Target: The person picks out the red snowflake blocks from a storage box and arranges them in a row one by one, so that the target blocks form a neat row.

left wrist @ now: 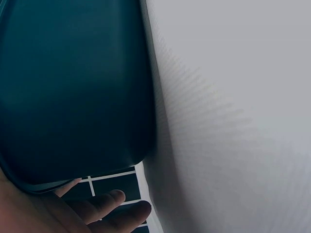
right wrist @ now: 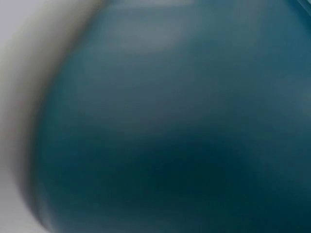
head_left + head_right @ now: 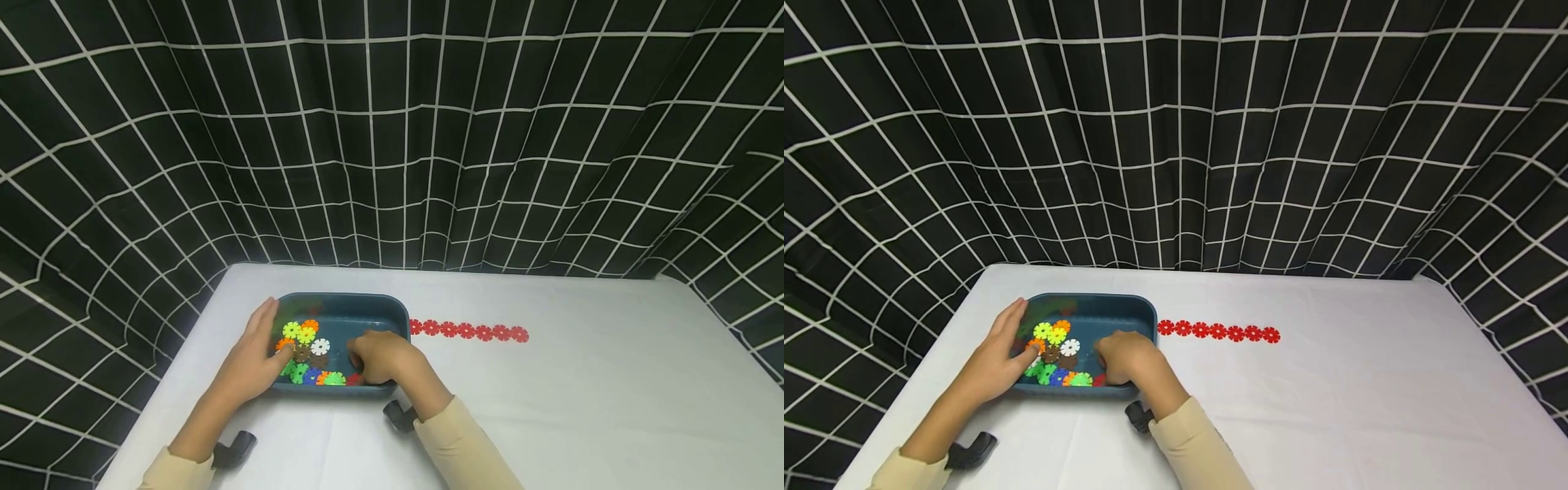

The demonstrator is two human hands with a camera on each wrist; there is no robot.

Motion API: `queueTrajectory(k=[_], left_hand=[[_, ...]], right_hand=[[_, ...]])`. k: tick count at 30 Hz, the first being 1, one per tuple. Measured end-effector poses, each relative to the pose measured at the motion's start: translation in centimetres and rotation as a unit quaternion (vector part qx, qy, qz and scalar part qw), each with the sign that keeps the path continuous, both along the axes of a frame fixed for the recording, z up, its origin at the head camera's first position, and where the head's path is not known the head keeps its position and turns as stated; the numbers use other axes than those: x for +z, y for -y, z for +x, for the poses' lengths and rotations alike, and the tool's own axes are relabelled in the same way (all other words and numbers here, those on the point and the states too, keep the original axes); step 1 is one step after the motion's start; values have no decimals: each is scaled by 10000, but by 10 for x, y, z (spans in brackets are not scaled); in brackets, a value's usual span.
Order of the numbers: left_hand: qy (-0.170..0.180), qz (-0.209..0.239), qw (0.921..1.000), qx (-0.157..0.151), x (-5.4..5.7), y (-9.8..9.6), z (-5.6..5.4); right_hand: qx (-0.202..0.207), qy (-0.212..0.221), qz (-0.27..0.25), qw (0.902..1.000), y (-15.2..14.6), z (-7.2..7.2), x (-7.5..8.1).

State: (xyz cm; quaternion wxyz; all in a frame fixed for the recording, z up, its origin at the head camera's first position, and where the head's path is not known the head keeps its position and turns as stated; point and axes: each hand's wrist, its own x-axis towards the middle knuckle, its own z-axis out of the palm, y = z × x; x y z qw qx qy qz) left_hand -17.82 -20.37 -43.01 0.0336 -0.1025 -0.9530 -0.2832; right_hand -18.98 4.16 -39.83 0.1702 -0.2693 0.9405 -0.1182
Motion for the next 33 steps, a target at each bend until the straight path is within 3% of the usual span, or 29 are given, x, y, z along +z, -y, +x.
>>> queueTrajectory(k=[6, 14, 18, 26, 33], left_hand=[[-15, 14, 10000, 21, 0, 0, 0], [-13, 31, 10000, 11, -1, 1, -1], [-23, 51, 10000, -4, -2, 1, -1], [-30, 31, 10000, 4, -2, 1, -1], [-43, 37, 10000, 17, -2, 0, -1]], right_hand=[[46, -295, -603, 9977, 2, -6, -10], [-708, -1188, -812, 9871, 5, -11, -20], [-816, -1583, -785, 9809, 4, -13, -21], [-232, -1133, -498, 9920, 0, -12, -13], [-79, -1294, -617, 9896, 1, -12, -16]])
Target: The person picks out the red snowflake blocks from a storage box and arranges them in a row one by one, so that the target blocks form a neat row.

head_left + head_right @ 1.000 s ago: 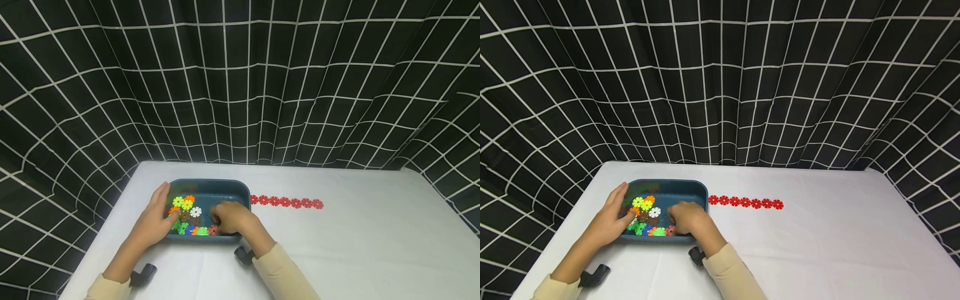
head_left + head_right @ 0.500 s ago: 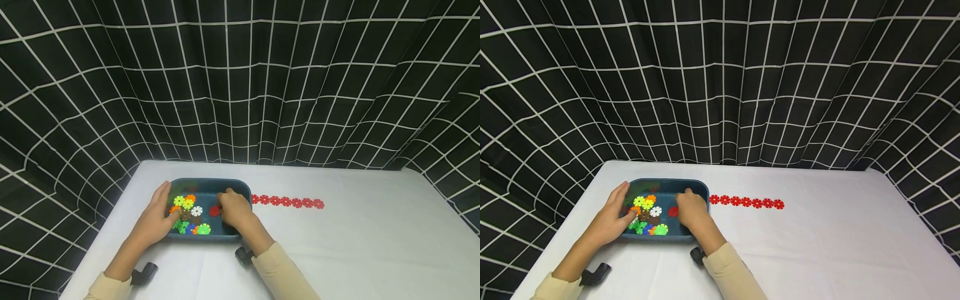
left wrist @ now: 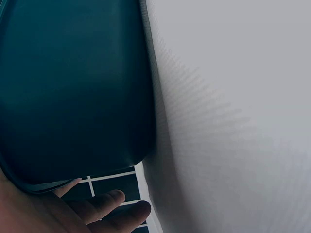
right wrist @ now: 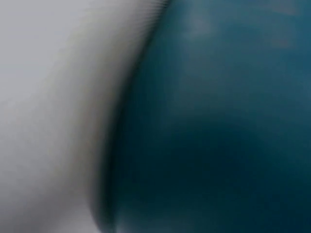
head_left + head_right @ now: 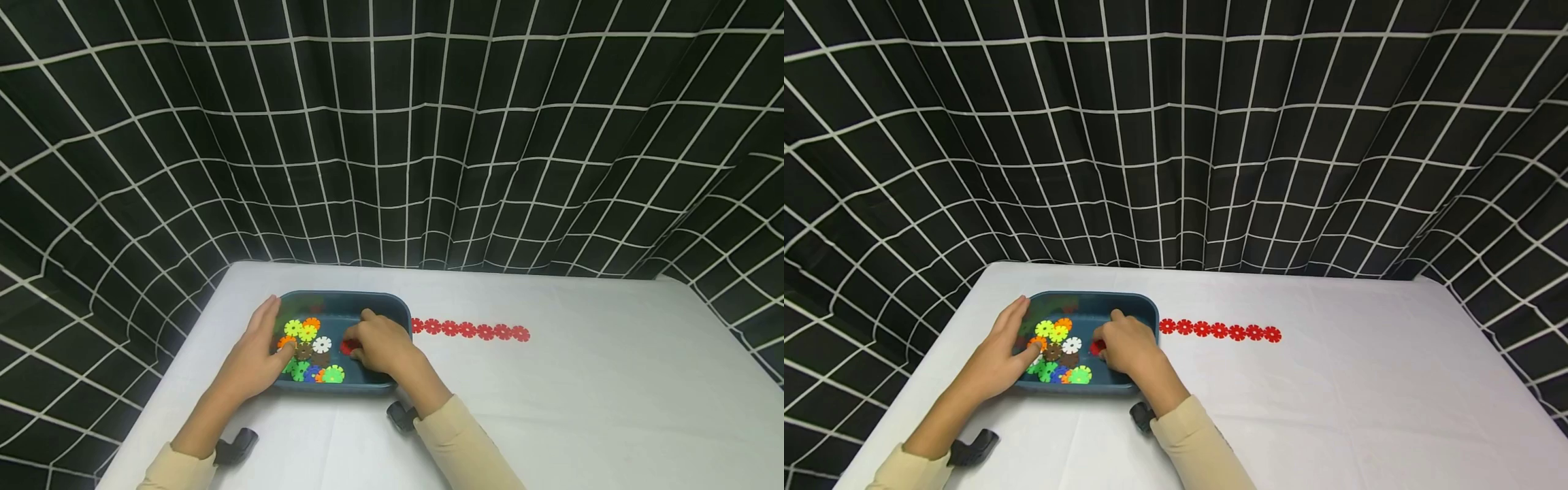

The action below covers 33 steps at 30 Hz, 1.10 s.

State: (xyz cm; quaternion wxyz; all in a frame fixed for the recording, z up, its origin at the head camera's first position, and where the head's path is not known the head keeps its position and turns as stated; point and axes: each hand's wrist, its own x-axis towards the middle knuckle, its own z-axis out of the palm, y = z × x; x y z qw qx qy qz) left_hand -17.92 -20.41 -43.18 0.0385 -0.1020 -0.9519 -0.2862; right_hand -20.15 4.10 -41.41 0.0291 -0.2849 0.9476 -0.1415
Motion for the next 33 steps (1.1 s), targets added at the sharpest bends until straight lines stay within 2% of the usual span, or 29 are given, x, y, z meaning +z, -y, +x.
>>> queueTrajectory(k=[6, 14, 19, 27, 30, 33], left_hand=[[1, -15, 10000, -6, 0, 0, -1], [14, -27, 10000, -3, 1, -1, 0], [10, -19, 10000, 11, 1, -1, 1], [23, -29, 10000, 7, 2, -1, 1], [15, -30, 10000, 5, 3, -1, 1], [14, -32, 10000, 20, 3, -1, 2]], right_hand=[[-7, -347, -4, 9994, 0, -2, -2], [-235, -175, 217, 9993, 0, -2, 0], [-325, -283, -79, 9990, 1, -3, -2], [-458, -691, -602, 9947, 3, -5, -3], [-492, -593, -889, 9931, 2, -6, -3], [-542, -293, -1181, 9911, 2, -5, 0]])
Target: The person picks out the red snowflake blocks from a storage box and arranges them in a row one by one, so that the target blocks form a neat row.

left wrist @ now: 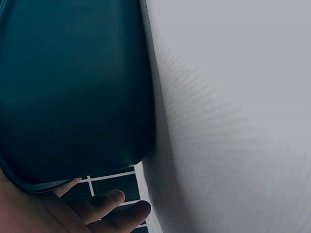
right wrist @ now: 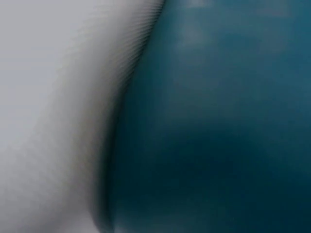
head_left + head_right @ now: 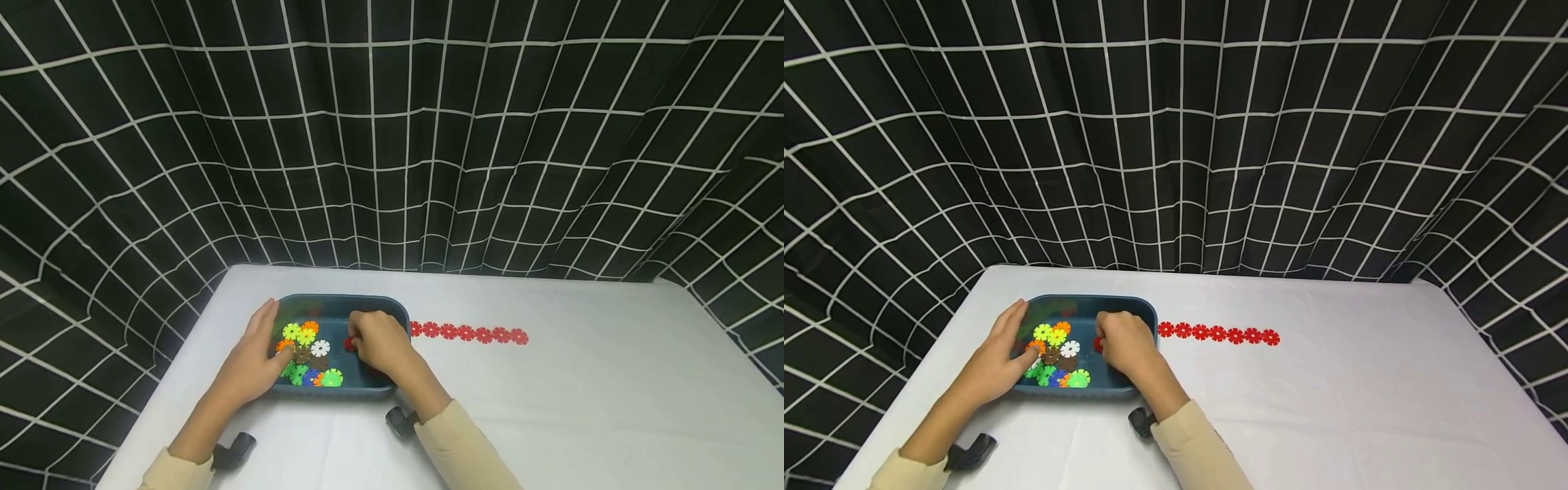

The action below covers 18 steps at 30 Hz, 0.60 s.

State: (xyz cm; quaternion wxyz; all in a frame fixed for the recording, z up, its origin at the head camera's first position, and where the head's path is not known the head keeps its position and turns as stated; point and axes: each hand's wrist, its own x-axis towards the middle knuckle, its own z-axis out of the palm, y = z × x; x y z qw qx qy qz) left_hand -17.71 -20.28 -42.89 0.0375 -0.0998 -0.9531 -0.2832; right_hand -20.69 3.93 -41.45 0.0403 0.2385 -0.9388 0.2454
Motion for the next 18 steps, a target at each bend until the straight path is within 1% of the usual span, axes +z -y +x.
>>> queueTrajectory(k=[3, 6, 10, 15, 18], left_hand=[[-2, 7, 10000, -6, -2, 0, -1], [-1, 29, 10000, -19, -3, 0, -1], [19, 42, 10000, -14, -3, 1, -1], [28, 32, 10000, 10, -3, 2, -1], [4, 23, 10000, 15, -3, 1, -1]], right_hand=[[-109, 275, -323, 9990, -4, 0, 4], [-180, 451, -620, 9969, -8, -1, 8], [-103, 651, -949, 9933, -16, -2, 13], [-96, 983, -1293, 9867, -27, -5, 18], [-107, 1262, -1545, 9798, -35, -6, 21]])
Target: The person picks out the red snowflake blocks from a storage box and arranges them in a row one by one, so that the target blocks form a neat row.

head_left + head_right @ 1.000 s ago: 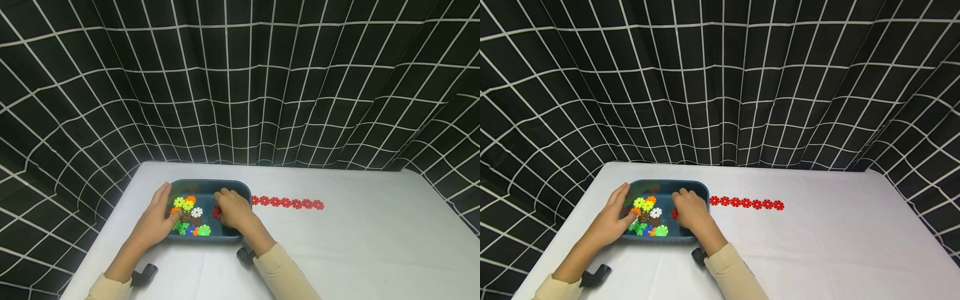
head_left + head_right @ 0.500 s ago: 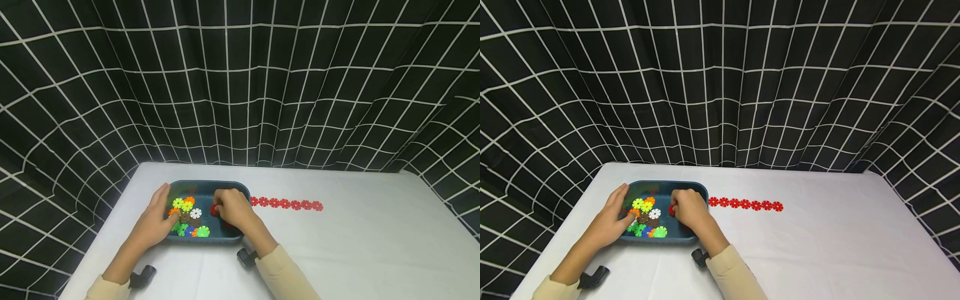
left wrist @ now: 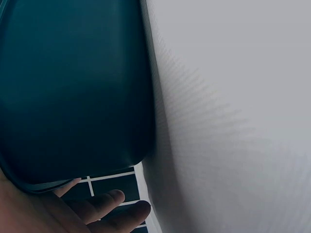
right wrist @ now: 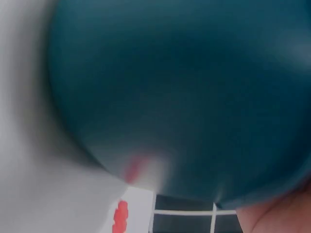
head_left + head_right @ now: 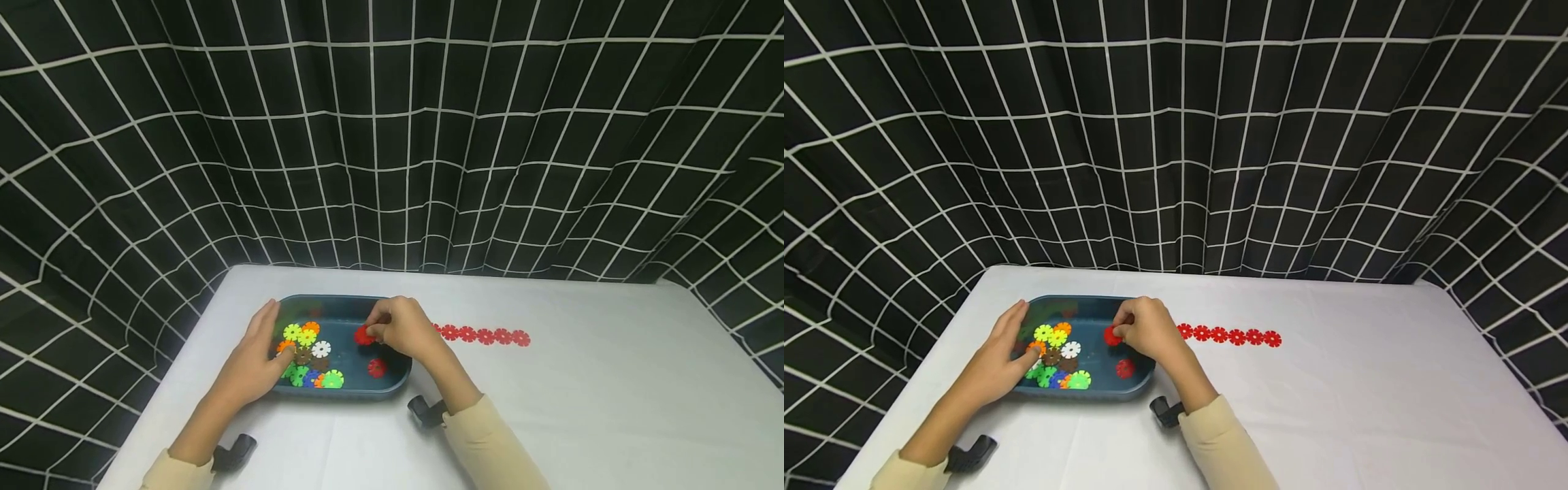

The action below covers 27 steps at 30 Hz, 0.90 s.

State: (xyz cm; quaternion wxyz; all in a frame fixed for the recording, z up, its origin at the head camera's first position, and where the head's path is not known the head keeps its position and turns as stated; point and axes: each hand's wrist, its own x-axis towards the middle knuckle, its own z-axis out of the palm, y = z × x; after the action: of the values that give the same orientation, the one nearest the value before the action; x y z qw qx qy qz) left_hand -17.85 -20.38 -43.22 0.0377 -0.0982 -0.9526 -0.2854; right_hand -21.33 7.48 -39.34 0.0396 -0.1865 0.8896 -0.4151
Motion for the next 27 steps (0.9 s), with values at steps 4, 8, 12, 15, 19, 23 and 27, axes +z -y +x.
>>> queueTrajectory(k=[4, 8, 12, 15, 19, 23, 27], left_hand=[[-23, 0, 10000, 6, -1, 0, 0], [-36, -3, 10000, -23, -1, 0, 0], [-42, -15, 10000, -44, 1, 1, 1], [-57, -17, 10000, -55, 3, 1, 1], [-61, 9, 10000, -71, 3, 1, 0], [-45, 30, 10000, -84, 1, 1, 0], [-59, 44, 9999, -76, 0, 1, 0]], right_hand=[[-39, 445, -474, 9979, -11, -1, 4], [-98, 745, -954, 9926, -23, -3, 6], [-115, 950, -1265, 9873, -34, -4, 7], [-177, 1104, -1380, 9841, -41, -4, 8], [-281, 1178, -1336, 9836, -50, -4, 7], [-346, 1160, -1263, 9846, -60, -3, 4], [-482, 1112, -1141, 9860, -74, -3, 1]])
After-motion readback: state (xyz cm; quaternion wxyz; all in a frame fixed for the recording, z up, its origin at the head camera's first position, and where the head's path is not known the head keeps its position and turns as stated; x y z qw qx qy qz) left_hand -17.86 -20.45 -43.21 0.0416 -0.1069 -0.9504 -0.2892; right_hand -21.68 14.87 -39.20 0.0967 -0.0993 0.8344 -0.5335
